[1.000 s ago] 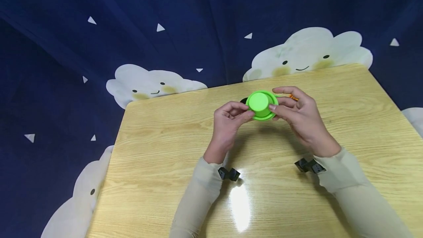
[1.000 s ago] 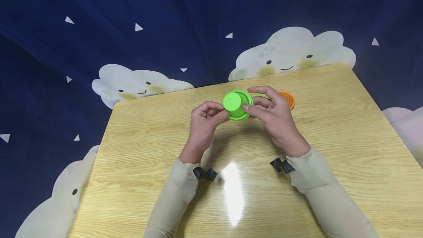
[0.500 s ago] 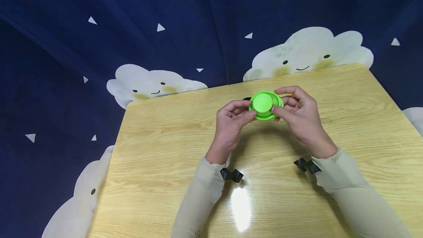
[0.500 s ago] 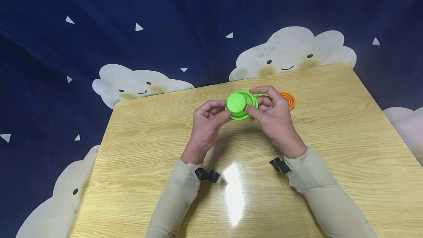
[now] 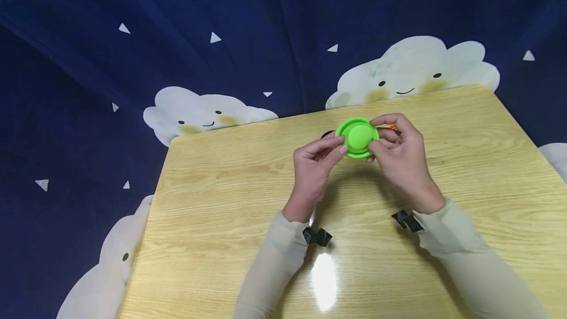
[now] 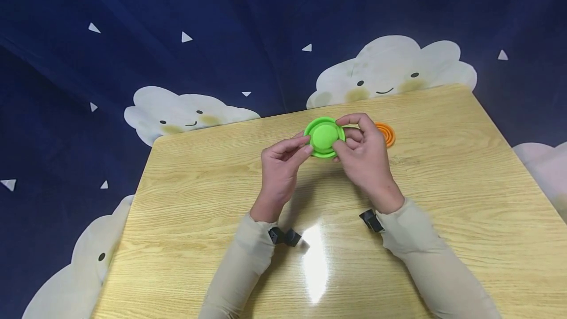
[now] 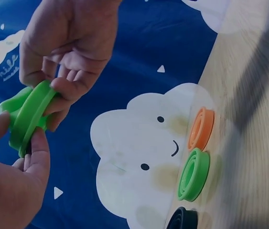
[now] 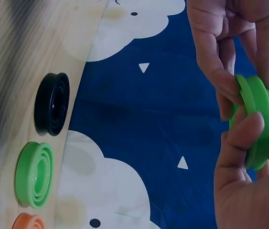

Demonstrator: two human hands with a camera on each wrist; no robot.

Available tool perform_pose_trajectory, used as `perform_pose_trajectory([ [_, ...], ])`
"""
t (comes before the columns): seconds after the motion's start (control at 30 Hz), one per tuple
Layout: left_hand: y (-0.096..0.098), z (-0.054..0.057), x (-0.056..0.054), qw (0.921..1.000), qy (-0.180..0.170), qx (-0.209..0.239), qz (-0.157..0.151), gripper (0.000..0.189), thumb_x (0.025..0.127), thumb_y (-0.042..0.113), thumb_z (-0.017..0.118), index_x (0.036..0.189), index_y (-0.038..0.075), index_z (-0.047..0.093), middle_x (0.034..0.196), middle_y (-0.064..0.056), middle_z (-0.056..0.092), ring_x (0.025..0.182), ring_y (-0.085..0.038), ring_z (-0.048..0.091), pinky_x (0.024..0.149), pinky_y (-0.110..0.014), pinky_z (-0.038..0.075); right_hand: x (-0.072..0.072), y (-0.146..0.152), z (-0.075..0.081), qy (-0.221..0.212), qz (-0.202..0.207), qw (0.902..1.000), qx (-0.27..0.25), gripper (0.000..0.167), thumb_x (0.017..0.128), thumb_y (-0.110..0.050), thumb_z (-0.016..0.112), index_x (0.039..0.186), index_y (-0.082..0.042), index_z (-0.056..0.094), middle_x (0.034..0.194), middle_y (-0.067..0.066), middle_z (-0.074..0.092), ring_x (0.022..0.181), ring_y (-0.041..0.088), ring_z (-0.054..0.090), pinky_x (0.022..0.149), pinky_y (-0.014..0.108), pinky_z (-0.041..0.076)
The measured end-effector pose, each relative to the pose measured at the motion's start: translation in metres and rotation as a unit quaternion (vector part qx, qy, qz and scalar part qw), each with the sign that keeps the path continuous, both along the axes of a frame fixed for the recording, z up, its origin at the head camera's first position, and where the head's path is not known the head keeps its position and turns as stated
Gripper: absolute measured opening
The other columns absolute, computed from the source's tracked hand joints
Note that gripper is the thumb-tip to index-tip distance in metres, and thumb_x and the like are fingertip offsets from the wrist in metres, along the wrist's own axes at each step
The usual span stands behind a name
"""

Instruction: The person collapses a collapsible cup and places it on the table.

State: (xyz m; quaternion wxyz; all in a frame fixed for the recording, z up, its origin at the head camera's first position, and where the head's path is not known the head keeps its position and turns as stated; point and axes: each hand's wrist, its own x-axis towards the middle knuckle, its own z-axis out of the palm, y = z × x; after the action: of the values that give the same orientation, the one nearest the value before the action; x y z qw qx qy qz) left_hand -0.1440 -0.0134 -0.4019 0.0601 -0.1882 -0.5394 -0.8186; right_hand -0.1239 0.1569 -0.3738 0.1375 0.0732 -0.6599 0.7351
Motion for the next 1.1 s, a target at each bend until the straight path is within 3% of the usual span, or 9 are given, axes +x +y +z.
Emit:
perform_pose_trajectory([
  [0.1,0.002,0.001,0.001,0.9999,0.011,0.003,0.001,0.023,0.089,-0.012,0.067,0.109,-0.024,0.063,0.122,-0.026,0.066,0.12,-0.032,0.062,0.093,-0.037,0.056,0.0,-0.001,0.0,0.005,-0.014,0.9997,0.017,0.036,0.086,0.02,0.051,0.116,0.001,0.056,0.094,0.011,0.072,0.069,0.017,0.069,0.05,0.024,0.055],
  [0.2,0.003,0.002,0.001,0.9998,0.016,0.006,0.007,0.023,0.09,-0.012,0.067,0.109,-0.024,0.063,0.123,-0.026,0.066,0.116,-0.032,0.064,0.089,-0.037,0.058,0.001,-0.002,0.0,0.011,-0.018,0.9994,0.026,0.035,0.086,0.021,0.049,0.114,0.0,0.055,0.095,0.01,0.072,0.067,0.017,0.068,0.049,0.024,0.054],
  [0.43,0.008,0.006,0.0,0.9969,0.045,-0.007,0.063,0.018,0.089,-0.012,0.068,0.105,-0.021,0.067,0.117,-0.02,0.07,0.106,-0.031,0.069,0.084,-0.036,0.06,0.001,-0.003,-0.002,0.057,-0.027,0.9975,0.03,0.033,0.083,0.022,0.051,0.112,0.009,0.06,0.099,0.012,0.073,0.07,0.018,0.069,0.057,0.024,0.059],
  [0.53,0.01,0.008,0.0,0.9939,0.07,-0.035,0.078,0.015,0.091,-0.011,0.066,0.104,-0.018,0.07,0.118,-0.019,0.07,0.107,-0.032,0.068,0.085,-0.038,0.06,0.005,-0.006,0.004,0.1,-0.062,0.9892,0.088,0.032,0.082,0.021,0.054,0.109,0.01,0.068,0.101,0.014,0.072,0.076,0.015,0.068,0.063,0.02,0.057],
  [0.63,0.009,0.012,0.0,0.9871,0.1,-0.082,0.094,0.015,0.092,-0.011,0.064,0.103,-0.014,0.072,0.118,-0.017,0.07,0.101,-0.026,0.07,0.081,-0.036,0.061,0.011,-0.009,0.017,0.14,-0.09,0.9744,0.151,0.033,0.081,0.02,0.056,0.106,0.008,0.073,0.103,0.017,0.072,0.08,0.013,0.065,0.069,0.017,0.053],
  [0.73,0.007,0.017,0.0,0.9818,0.12,-0.113,0.094,0.014,0.092,-0.012,0.064,0.103,-0.013,0.073,0.118,-0.017,0.07,0.093,-0.022,0.071,0.075,-0.034,0.061,0.015,-0.008,0.024,0.156,-0.086,0.9708,0.161,0.032,0.081,0.021,0.056,0.105,0.009,0.074,0.105,0.021,0.071,0.081,0.012,0.063,0.072,0.018,0.052],
  [0.93,0.005,0.021,0.0,0.9905,0.104,-0.071,0.056,0.014,0.092,-0.011,0.065,0.103,-0.017,0.07,0.119,-0.019,0.069,0.102,-0.03,0.07,0.083,-0.037,0.06,0.013,-0.005,0.019,0.144,-0.066,0.9795,0.124,0.032,0.084,0.021,0.055,0.107,0.01,0.073,0.108,0.02,0.07,0.085,0.014,0.065,0.076,0.019,0.056],
  [1.1,0.004,0.018,-0.001,0.9913,0.11,-0.051,0.051,0.014,0.092,-0.013,0.064,0.104,-0.02,0.068,0.12,-0.022,0.068,0.111,-0.035,0.067,0.09,-0.043,0.057,0.013,-0.006,0.021,0.152,-0.044,0.9811,0.112,0.033,0.083,0.024,0.053,0.107,0.012,0.072,0.108,0.015,0.071,0.084,0.017,0.064,0.074,0.019,0.055],
])
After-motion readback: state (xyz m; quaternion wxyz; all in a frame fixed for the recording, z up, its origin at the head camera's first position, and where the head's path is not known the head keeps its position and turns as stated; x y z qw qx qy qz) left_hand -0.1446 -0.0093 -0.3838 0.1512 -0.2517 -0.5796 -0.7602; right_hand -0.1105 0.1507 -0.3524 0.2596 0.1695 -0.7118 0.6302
